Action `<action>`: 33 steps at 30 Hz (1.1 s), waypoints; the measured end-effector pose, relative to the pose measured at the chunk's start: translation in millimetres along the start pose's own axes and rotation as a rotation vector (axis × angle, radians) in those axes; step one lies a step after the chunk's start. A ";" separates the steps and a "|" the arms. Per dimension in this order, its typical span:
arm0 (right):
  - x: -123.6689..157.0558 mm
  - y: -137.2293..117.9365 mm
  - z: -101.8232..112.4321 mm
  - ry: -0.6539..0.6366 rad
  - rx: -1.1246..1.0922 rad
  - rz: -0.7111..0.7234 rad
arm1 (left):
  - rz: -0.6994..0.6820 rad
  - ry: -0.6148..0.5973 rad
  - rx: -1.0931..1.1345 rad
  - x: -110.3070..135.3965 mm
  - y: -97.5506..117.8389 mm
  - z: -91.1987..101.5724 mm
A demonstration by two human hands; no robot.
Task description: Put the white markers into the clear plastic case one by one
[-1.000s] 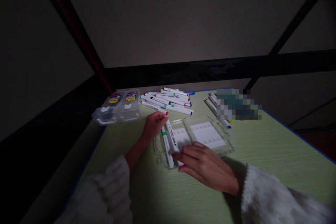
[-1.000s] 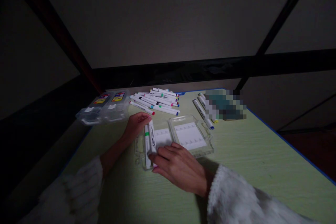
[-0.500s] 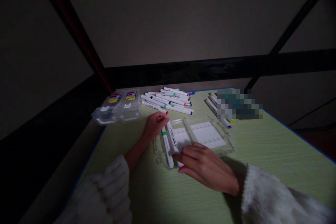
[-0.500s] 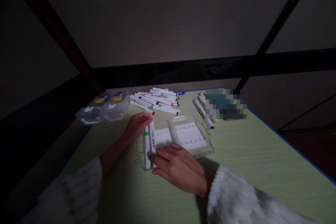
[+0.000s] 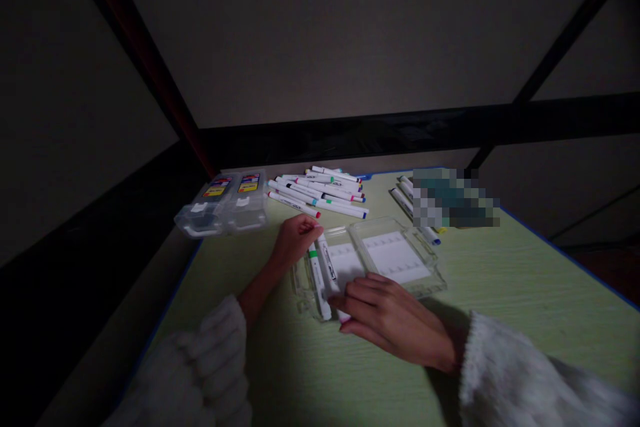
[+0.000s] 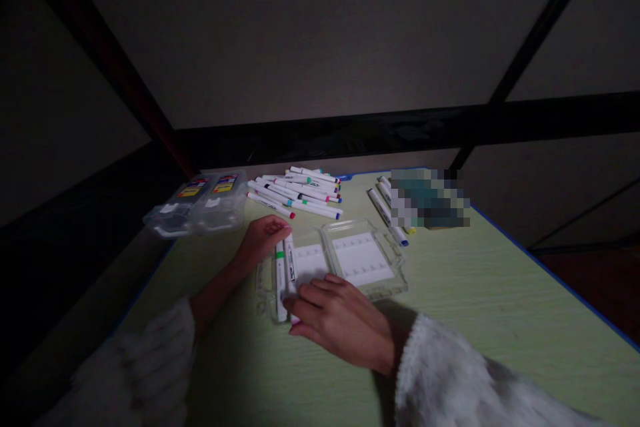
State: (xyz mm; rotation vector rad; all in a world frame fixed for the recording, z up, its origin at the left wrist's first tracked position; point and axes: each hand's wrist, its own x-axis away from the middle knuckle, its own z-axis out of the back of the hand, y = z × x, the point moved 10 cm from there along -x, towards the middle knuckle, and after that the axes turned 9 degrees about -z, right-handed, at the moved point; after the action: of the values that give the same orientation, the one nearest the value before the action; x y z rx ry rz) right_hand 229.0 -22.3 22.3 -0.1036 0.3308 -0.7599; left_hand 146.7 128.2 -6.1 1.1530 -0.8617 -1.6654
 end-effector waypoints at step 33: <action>-1.8 0.8 2.4 0.029 -0.127 0.003 | -0.027 -0.009 0.016 -0.1 -0.9 1.1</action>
State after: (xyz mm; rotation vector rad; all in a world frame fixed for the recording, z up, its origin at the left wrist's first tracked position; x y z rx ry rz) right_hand 229.0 -20.5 24.8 -0.2120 0.4064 -0.7378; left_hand 145.4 128.7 -6.5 1.1735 -0.8705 -1.6893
